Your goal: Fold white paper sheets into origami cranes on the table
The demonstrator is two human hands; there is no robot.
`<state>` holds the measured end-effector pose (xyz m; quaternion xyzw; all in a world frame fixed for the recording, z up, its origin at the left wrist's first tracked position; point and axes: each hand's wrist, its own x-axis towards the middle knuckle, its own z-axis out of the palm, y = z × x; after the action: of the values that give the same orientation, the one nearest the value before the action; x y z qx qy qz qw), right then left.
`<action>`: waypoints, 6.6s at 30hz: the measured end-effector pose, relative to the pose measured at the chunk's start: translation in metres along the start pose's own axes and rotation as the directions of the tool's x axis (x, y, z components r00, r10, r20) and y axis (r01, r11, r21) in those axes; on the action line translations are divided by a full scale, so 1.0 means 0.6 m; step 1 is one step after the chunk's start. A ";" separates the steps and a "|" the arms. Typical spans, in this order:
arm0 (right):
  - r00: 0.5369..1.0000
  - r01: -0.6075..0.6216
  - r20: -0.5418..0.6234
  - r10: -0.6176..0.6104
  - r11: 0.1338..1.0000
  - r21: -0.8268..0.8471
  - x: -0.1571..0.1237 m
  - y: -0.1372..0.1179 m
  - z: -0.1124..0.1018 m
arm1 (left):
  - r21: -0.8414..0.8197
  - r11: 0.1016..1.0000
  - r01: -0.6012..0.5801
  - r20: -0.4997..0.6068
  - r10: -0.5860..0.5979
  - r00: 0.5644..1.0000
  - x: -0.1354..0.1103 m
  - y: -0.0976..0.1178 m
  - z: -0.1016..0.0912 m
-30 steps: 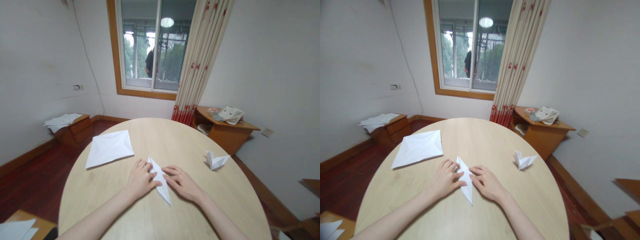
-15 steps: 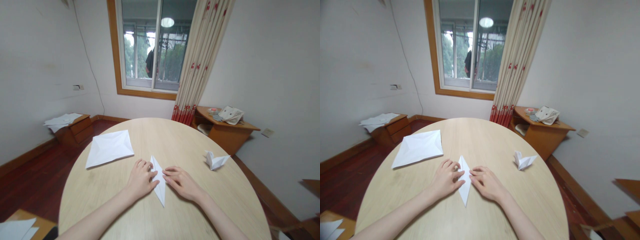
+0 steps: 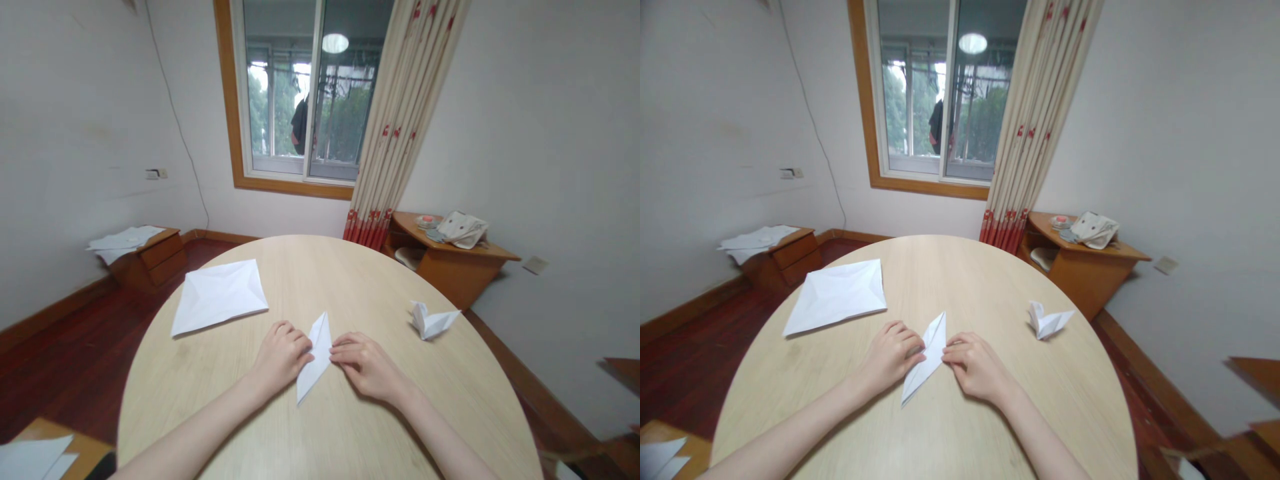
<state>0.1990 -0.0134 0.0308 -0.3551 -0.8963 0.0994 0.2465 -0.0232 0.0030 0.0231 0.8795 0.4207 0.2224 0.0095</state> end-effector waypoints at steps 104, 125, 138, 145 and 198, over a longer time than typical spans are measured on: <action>0.943 -0.332 -0.058 0.328 0.941 -0.071 0.009 -0.007 0.034 | -0.236 0.959 0.159 0.039 -0.154 0.987 -0.005 0.015 0.025; 0.928 -0.369 0.056 0.369 0.929 -0.005 0.000 0.031 0.023 | -0.316 0.946 0.074 0.266 0.014 0.964 -0.001 -0.016 -0.009; 0.967 -0.253 -0.020 0.255 0.964 0.087 -0.002 0.021 0.017 | -0.541 0.838 -0.070 0.150 0.178 0.973 -0.002 -0.023 -0.007; 0.992 -0.090 -0.077 0.103 0.984 0.155 0.004 0.011 0.026 | -0.516 0.851 -0.096 0.136 0.193 0.972 -0.005 -0.026 0.002; 0.988 -0.136 -0.063 0.142 0.986 0.091 0.003 0.000 0.034 | -0.621 0.782 -0.048 0.068 0.115 0.991 -0.002 -0.019 0.005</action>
<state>0.1870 -0.0122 0.0139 -0.4091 -0.8550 0.1427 0.2852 -0.0311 0.0103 0.0176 0.8555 0.2854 0.3025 0.3086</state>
